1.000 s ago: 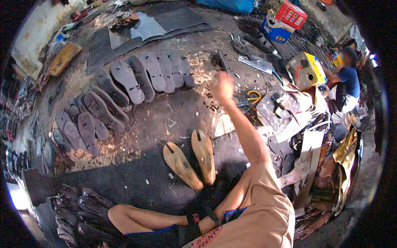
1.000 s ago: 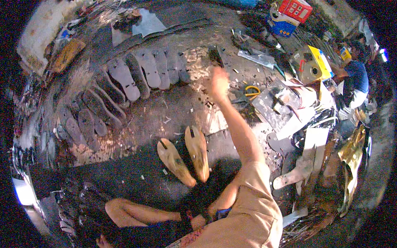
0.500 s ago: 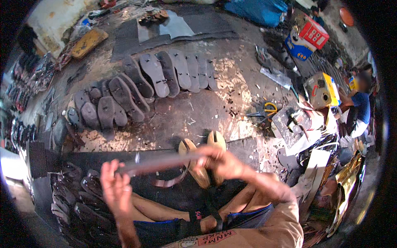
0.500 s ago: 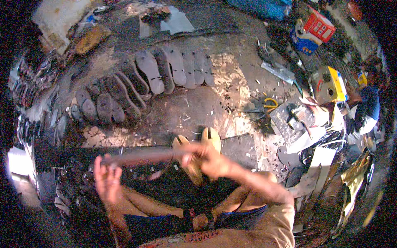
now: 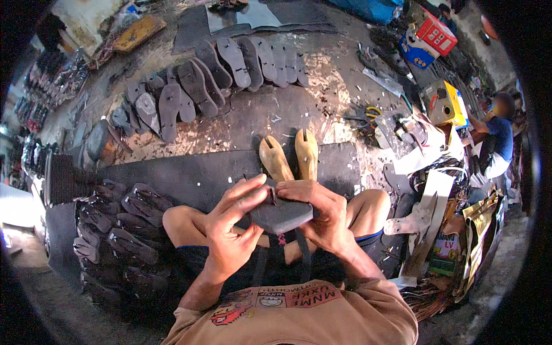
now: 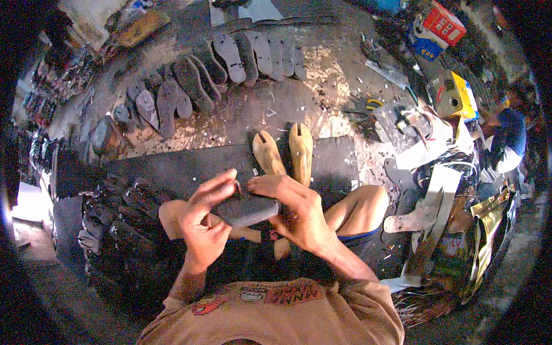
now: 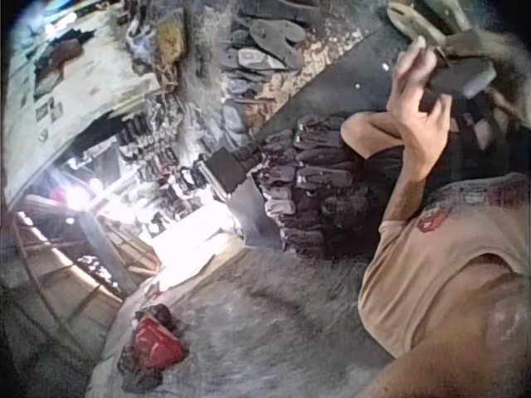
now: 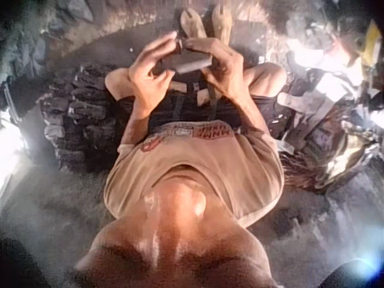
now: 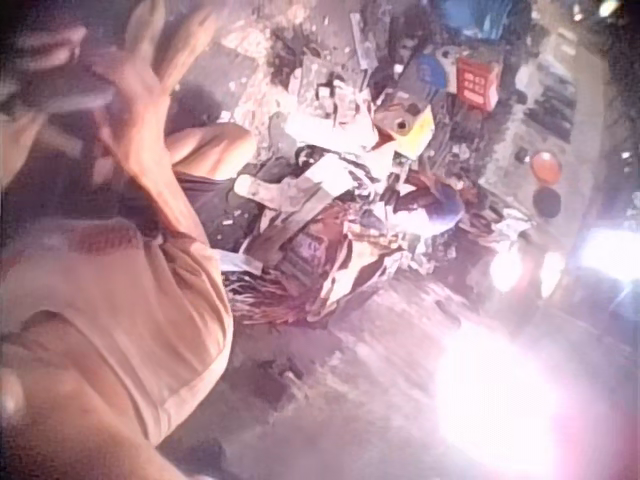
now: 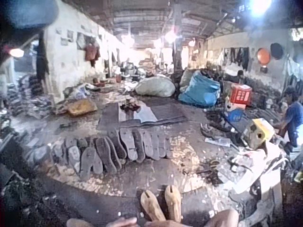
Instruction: The person sits on the floor and repeatedly attaches flip-flop straps to wooden sandal lasts, pressing the straps into place and adjusting them by hand. The person handles multiple sandals one at a time, picking up straps and lasts, and pressing the components together.
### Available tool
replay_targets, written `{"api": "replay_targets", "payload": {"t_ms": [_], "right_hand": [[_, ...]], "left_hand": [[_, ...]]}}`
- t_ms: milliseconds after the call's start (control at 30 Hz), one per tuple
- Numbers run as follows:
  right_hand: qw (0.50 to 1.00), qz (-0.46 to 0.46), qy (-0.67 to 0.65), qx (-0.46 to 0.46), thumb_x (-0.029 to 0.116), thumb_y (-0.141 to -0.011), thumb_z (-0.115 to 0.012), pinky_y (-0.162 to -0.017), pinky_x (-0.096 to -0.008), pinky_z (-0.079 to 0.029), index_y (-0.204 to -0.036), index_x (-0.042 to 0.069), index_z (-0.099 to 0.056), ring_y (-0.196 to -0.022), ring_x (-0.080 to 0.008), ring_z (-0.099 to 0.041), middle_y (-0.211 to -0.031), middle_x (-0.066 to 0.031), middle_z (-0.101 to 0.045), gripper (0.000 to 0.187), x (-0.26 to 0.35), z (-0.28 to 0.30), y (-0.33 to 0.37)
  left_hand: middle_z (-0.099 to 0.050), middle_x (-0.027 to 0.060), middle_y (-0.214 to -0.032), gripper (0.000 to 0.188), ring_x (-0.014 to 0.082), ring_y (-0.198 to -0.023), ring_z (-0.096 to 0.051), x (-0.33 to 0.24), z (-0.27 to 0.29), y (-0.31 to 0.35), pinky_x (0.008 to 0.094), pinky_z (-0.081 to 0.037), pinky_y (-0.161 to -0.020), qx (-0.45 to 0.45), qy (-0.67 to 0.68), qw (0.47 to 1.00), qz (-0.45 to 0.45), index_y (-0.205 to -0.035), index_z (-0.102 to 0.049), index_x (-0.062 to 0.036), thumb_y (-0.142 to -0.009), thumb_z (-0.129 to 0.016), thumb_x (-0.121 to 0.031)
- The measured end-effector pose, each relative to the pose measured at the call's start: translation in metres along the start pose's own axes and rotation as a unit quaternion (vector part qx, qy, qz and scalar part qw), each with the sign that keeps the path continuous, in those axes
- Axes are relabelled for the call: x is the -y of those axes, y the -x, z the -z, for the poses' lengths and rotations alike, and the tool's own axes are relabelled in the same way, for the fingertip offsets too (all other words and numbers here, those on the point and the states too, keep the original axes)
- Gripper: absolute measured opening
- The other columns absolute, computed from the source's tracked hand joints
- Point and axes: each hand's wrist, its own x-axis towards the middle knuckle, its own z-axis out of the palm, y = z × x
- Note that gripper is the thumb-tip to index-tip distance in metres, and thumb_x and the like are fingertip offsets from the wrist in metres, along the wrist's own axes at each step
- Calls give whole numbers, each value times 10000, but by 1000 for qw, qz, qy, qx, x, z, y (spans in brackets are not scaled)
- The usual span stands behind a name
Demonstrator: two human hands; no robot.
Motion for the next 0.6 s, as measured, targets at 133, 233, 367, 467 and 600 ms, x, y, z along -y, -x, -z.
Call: {"api": "replay_targets", "payload": {"t_ms": [133, 233, 367, 467, 600], "right_hand": [[1000, 5, -3, -5, -149, -694, -698, -1080, -447, -548, -1209, -8, -700, -1238, -372, -696, -1244, -175, -742, 534, 6, 2, 10], [999, -2, -34, 13, -135, -706, -707, -1079, -449, -547, -1211, -10, -700, -1225, -374, -700, -1244, -176, -742, 520, 8, 8, 14], [998, 17, -52, 17, -92, -735, -735, -1067, -464, -551, -1216, -12, -700, -1207, -379, -705, -1246, -177, -742, 489, 3, 9, 20], [998, 13, -55, 34, -78, -749, -740, -1062, -470, -553, -1210, -17, -701, -1204, -383, -705, -1245, -180, -742, 466, 4, 9, 24], [999, 5, -48, 26, -86, -734, -744, -1065, -460, -552, -1209, -22, -705, -1209, -380, -701, -1239, -181, -737, 481, 2, 12, 32]], "left_hand": [[-697, 211, -1379, 476, 340, -1309, -666, -5, -8, 9, 483, -473, -1161, 7, 27, 1000, -5, -1222, -711, 0, -767, -804, 101], [-711, 236, -1342, 405, 357, -1294, -677, -22, -21, 8, 486, -485, -1156, -89, 142, 985, 27, -1134, -692, 2, -763, -831, 86], [-693, 186, -1279, 459, 375, -1224, -687, -15, -10, 15, 473, -555, -1058, 24, -29, 996, -83, -1133, -646, -23, -738, -861, 69], [-684, 144, -1163, 481, 374, -1156, -702, -20, -9, 2, 467, -589, -976, 36, -93, 982, -162, -1109, -629, -39, -712, -890, 36], [-675, 137, -1132, 476, 373, -1114, -715, -3, -5, 5, 468, -602, -941, 87, -52, 983, -155, -1088, -620, -40, -704, -892, 33]]}}
